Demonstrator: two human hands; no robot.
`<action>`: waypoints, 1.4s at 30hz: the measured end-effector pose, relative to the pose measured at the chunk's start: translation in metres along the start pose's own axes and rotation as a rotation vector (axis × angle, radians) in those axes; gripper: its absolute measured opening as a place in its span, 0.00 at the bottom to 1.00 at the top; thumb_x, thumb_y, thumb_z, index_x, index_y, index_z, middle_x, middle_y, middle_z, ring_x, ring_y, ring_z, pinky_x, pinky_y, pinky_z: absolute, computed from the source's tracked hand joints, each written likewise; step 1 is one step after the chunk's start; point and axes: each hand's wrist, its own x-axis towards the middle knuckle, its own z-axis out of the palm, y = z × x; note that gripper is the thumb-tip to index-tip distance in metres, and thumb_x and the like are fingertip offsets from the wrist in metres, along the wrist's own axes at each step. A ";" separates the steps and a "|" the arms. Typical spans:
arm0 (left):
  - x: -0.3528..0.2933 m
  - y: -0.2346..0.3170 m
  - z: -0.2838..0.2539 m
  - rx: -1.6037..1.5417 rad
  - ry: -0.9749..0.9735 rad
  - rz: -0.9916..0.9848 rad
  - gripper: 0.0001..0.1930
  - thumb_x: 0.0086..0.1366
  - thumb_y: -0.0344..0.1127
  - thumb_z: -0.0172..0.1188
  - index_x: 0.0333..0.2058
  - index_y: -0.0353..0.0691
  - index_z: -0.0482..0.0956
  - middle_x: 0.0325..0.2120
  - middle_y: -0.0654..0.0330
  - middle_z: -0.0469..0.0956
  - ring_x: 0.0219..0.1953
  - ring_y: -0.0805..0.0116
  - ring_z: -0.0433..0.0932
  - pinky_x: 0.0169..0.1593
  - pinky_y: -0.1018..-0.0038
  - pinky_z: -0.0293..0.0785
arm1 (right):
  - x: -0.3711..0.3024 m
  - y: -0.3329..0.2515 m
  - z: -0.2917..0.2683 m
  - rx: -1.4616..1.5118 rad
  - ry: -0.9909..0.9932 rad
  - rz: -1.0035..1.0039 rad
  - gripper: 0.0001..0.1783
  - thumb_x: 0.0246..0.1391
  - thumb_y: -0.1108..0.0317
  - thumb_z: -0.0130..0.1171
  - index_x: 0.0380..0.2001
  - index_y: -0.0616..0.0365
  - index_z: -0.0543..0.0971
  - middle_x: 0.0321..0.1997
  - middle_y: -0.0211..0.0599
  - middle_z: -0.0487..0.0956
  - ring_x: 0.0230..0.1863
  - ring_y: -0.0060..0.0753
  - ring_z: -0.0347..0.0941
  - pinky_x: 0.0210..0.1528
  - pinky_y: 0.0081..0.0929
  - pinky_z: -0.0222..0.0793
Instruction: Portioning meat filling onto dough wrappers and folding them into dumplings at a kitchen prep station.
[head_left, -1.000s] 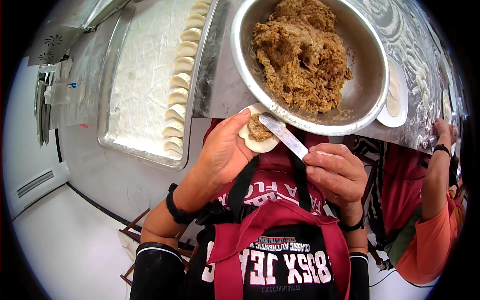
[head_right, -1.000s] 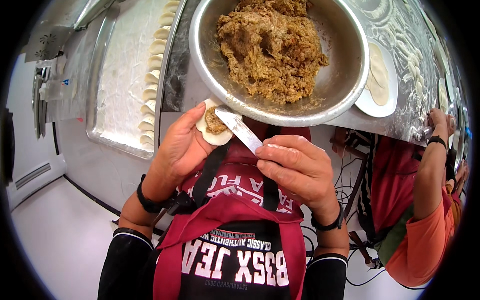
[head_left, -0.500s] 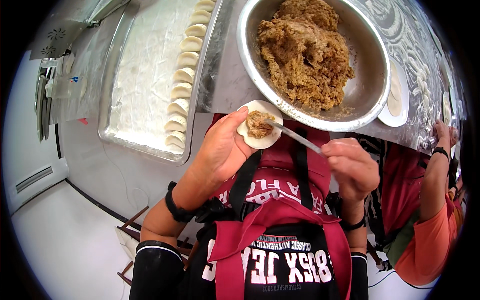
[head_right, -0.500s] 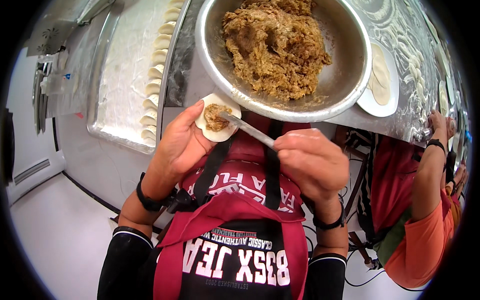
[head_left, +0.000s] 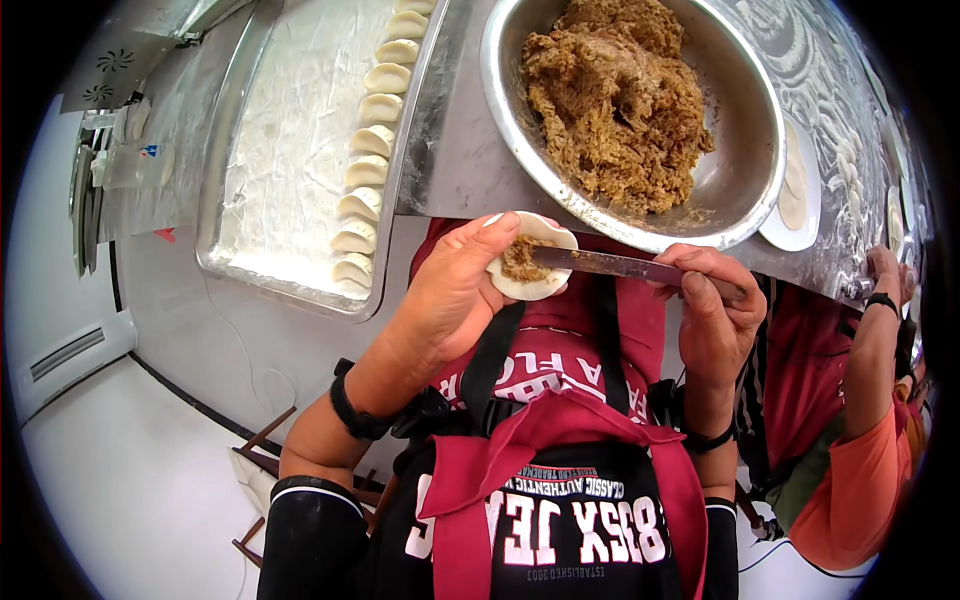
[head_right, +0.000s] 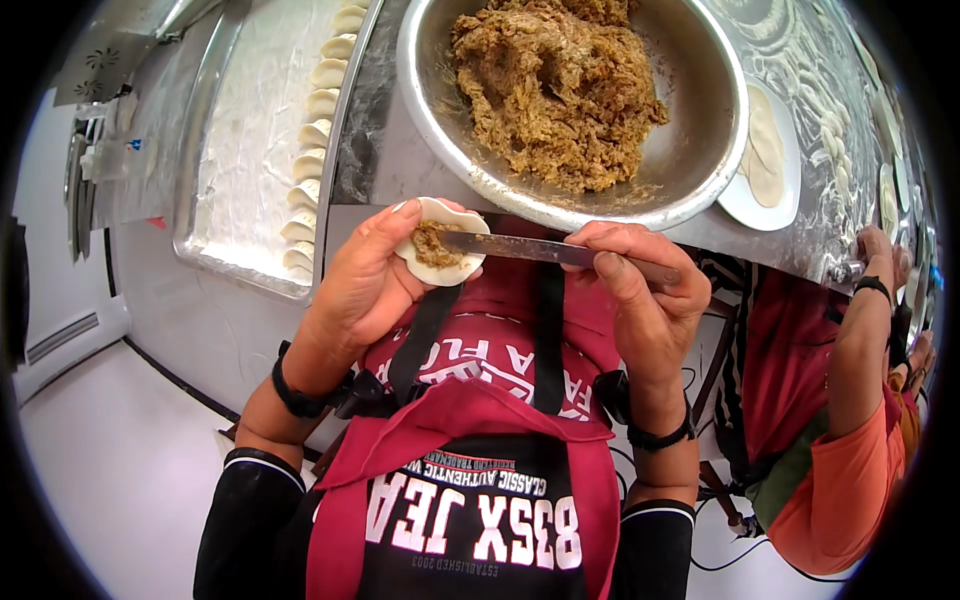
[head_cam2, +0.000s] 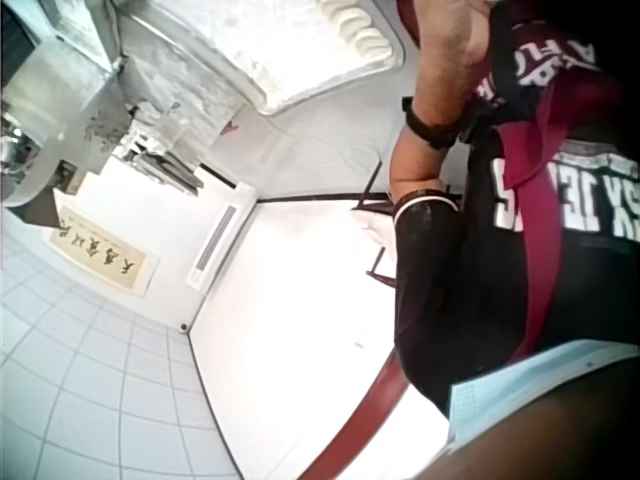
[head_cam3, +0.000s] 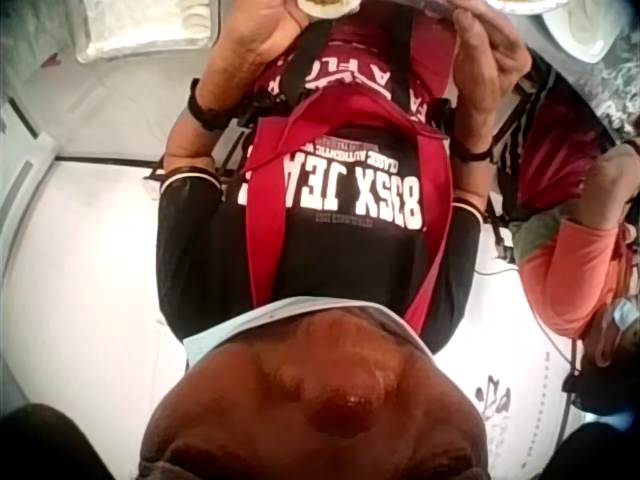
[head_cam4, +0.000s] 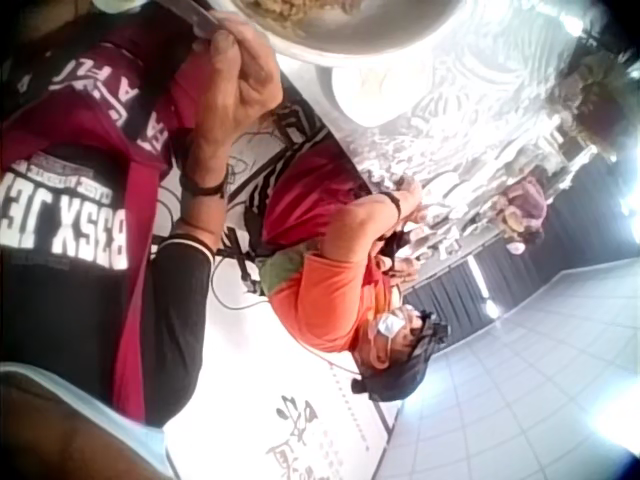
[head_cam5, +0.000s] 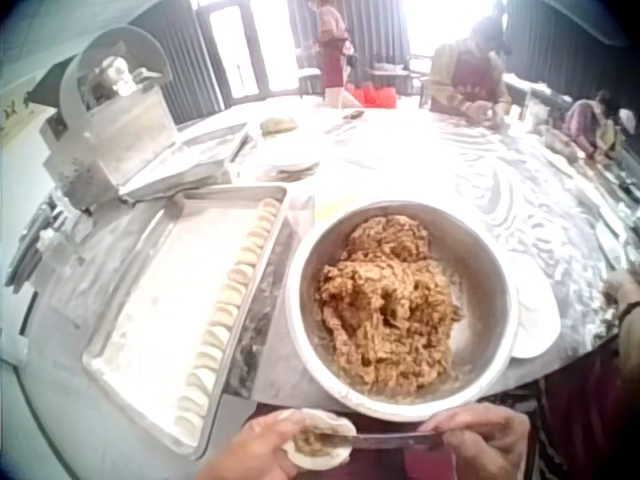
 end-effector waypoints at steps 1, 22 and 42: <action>0.000 0.000 0.000 0.000 0.000 0.000 0.17 0.66 0.39 0.46 0.46 0.30 0.68 0.43 0.48 0.73 0.46 0.59 0.74 0.50 0.56 0.71 | 0.000 0.000 0.000 0.032 -0.009 -0.010 0.07 0.52 0.77 0.53 0.34 0.69 0.75 0.34 0.50 0.77 0.30 0.32 0.74 0.31 0.22 0.70; -0.002 0.010 0.015 -0.049 0.059 0.003 0.18 0.66 0.36 0.44 0.50 0.29 0.65 0.46 0.49 0.71 0.50 0.57 0.72 0.53 0.55 0.69 | 0.037 -0.016 -0.041 -1.074 -0.210 -0.527 0.10 0.40 0.83 0.59 0.31 0.63 0.77 0.34 0.41 0.78 0.39 0.40 0.74 0.42 0.28 0.69; 0.000 0.005 0.026 -0.237 -0.130 -0.153 0.23 0.67 0.41 0.43 0.55 0.33 0.59 0.52 0.51 0.67 0.54 0.60 0.67 0.58 0.61 0.63 | 0.028 -0.005 0.036 -0.622 -0.297 -0.662 0.16 0.32 0.78 0.64 0.31 0.57 0.77 0.48 0.49 0.73 0.47 0.47 0.70 0.45 0.33 0.68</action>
